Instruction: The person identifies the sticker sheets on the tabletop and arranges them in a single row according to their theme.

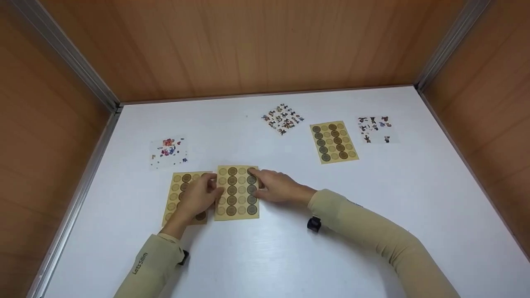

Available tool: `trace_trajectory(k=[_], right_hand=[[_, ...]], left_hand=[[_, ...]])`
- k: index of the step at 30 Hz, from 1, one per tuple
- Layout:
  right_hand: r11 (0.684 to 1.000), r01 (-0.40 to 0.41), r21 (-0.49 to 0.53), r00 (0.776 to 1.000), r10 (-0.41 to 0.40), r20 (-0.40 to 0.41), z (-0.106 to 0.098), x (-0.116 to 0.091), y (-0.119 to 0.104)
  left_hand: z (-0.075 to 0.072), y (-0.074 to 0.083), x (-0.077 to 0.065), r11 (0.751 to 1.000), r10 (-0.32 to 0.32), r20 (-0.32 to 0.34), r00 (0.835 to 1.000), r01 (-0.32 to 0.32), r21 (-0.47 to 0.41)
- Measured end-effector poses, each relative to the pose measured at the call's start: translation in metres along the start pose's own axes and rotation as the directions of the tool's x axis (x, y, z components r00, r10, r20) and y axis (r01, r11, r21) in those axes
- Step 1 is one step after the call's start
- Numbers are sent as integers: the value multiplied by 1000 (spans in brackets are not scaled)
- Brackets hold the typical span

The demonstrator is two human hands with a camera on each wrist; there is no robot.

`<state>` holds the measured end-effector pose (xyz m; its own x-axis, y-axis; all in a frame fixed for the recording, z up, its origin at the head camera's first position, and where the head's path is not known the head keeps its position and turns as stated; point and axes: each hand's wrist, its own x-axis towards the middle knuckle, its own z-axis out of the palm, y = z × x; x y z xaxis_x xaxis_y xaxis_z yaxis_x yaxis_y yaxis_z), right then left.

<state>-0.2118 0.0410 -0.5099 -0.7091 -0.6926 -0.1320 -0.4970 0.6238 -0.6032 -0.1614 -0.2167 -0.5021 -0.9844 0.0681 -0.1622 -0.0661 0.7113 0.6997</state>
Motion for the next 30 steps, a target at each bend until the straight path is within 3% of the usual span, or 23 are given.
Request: trace_trajectory(k=[10,23,30], right_hand=[[999,-39,-37,999,40,35,0,3,-3],[994,10,-113,1000,-9,8,0,0,-5],[991,-3,-132,1000,5,16,0,1,-7]], left_hand=[[2,-3,0,1000,-10,-13,1000,10,1],[4,-3,1,1000,-27,12,1000,27,-2],[4,-2,2,997,-73,38,997,73,-3]])
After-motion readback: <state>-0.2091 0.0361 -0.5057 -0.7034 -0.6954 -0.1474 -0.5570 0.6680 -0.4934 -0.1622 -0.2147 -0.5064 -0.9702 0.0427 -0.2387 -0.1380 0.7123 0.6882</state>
